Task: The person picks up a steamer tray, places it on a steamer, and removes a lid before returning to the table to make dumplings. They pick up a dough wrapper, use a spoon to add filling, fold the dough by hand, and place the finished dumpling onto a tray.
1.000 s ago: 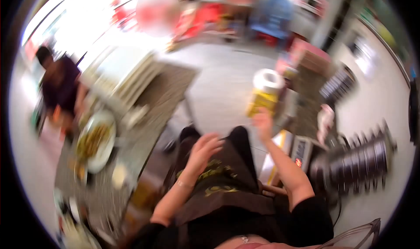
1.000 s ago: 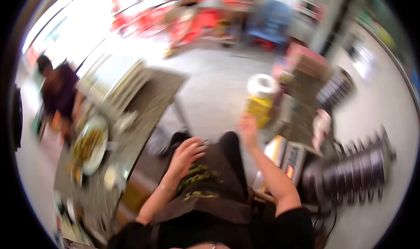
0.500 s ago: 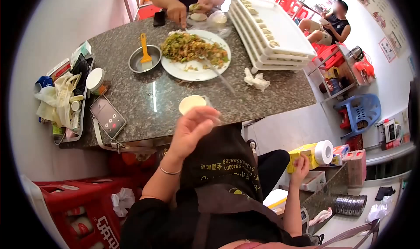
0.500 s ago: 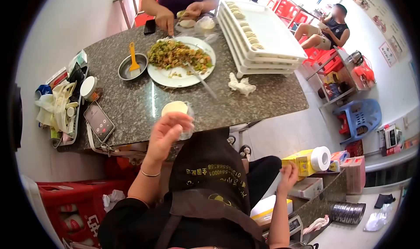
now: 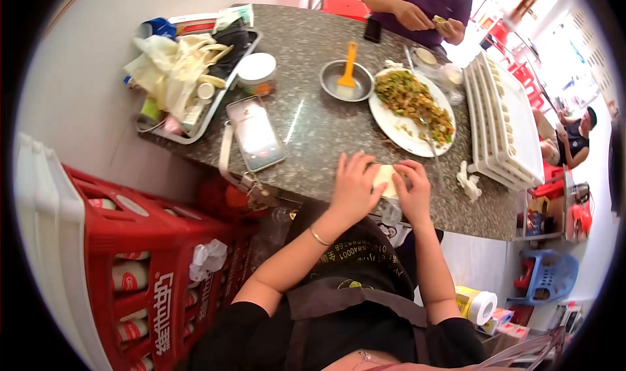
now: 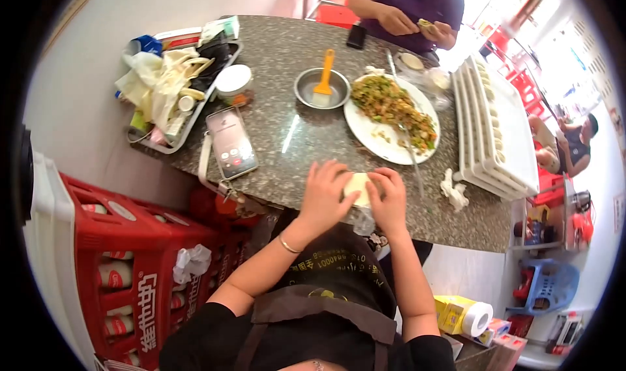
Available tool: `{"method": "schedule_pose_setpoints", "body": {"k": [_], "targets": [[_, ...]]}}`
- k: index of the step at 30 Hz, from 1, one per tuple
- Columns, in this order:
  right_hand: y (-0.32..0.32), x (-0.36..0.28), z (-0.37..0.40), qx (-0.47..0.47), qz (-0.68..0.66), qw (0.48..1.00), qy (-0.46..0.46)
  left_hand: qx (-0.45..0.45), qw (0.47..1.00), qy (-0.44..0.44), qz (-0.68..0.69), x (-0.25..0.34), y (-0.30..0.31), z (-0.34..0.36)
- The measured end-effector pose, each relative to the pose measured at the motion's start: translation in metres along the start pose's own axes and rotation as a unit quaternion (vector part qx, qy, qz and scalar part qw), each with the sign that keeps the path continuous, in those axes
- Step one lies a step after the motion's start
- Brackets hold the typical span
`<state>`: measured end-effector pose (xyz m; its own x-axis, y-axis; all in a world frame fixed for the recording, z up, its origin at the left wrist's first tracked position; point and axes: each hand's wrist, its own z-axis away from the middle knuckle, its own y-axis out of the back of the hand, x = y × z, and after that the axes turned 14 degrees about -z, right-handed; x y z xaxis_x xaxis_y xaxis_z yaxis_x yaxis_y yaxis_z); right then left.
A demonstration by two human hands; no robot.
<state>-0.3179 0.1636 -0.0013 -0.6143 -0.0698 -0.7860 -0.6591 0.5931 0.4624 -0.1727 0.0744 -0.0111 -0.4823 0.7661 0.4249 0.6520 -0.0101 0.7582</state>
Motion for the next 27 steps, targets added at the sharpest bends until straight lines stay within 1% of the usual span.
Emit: {"method": "schedule_pose_setpoints", "body": {"k": [2, 4, 6, 8, 9, 10, 12, 13, 14, 15, 16, 17, 18, 19, 21, 23, 24, 25, 26, 27], "targets": [[0.000, -0.004, 0.000, -0.003, -0.008, 1.000, -0.007, -0.010, 1.000, -0.004, -0.006, -0.001, 0.002, 0.001], [0.001, -0.005, 0.000, -0.009, -0.024, 1.000, -0.017, -0.015, 0.999, -0.014, 0.027, -0.003, 0.003, 0.001], [0.002, -0.005, -0.002, -0.002, -0.060, 0.998, -0.011, -0.020, 0.999, -0.001, 0.030, -0.003, 0.004, 0.001], [0.003, -0.002, 0.000, -0.005, -0.077, 0.997, -0.029, -0.036, 0.998, 0.003, 0.054, -0.003, 0.003, 0.001], [0.002, 0.003, 0.002, -0.012, -0.097, 0.995, -0.007, -0.019, 0.998, 0.020, 0.059, -0.002, 0.003, 0.000], [0.003, 0.005, 0.006, -0.015, -0.116, 0.993, 0.014, -0.023, 0.998, 0.016, 0.061, -0.004, 0.003, 0.001], [0.006, 0.006, 0.009, -0.021, -0.129, 0.990, -0.045, -0.034, 0.997, -0.004, 0.075, -0.007, 0.001, 0.000], [0.005, 0.002, 0.006, 0.000, -0.145, 0.989, -0.032, -0.019, 0.994, -0.010, 0.104, -0.005, 0.007, -0.002], [0.006, -0.005, 0.006, 0.013, -0.143, 0.986, -0.085, -0.006, 0.989, -0.009, 0.146, -0.007, 0.006, -0.001], [0.008, -0.011, 0.004, 0.003, -0.143, 0.982, -0.126, 0.005, 0.982, -0.010, 0.188, -0.009, 0.005, -0.001], [0.009, -0.003, 0.004, -0.012, -0.107, 0.991, -0.076, 0.019, 0.971, 0.024, 0.237, -0.006, 0.009, -0.002], [0.009, 0.008, 0.005, -0.022, -0.066, 0.997, -0.020, 0.014, 0.958, 0.059, 0.281, -0.011, 0.007, 0.001], [0.010, 0.002, 0.006, -0.020, -0.076, 0.997, -0.021, -0.026, 0.922, 0.143, 0.358, -0.020, -0.005, 0.009], [0.010, -0.001, 0.007, -0.002, -0.081, 0.997, -0.008, 0.016, 0.860, 0.165, 0.483, -0.017, -0.004, 0.005], [0.018, -0.001, 0.009, 0.027, -0.081, 0.996, 0.007, 0.047, 0.830, 0.195, 0.521, -0.015, 0.000, 0.000], [0.028, 0.003, 0.007, 0.147, 0.004, 0.980, 0.132, 0.057, 0.831, 0.198, 0.517, -0.018, -0.001, -0.001], [0.038, 0.008, 0.004, 0.157, 0.005, 0.979, 0.133, 0.061, 0.828, 0.201, 0.519, -0.021, -0.003, 0.000], [0.050, 0.016, -0.002, 0.204, 0.063, 0.970, 0.111, 0.058, 0.831, 0.194, 0.519, -0.022, -0.003, -0.002], [0.061, 0.024, -0.005, 0.247, 0.120, 0.957, 0.087, 0.054, 0.806, 0.220, 0.547, -0.023, -0.002, -0.002], [0.067, 0.029, -0.007, 0.209, 0.132, 0.968, 0.051, 0.050, 0.780, 0.247, 0.572, -0.021, 0.000, -0.002]]}}
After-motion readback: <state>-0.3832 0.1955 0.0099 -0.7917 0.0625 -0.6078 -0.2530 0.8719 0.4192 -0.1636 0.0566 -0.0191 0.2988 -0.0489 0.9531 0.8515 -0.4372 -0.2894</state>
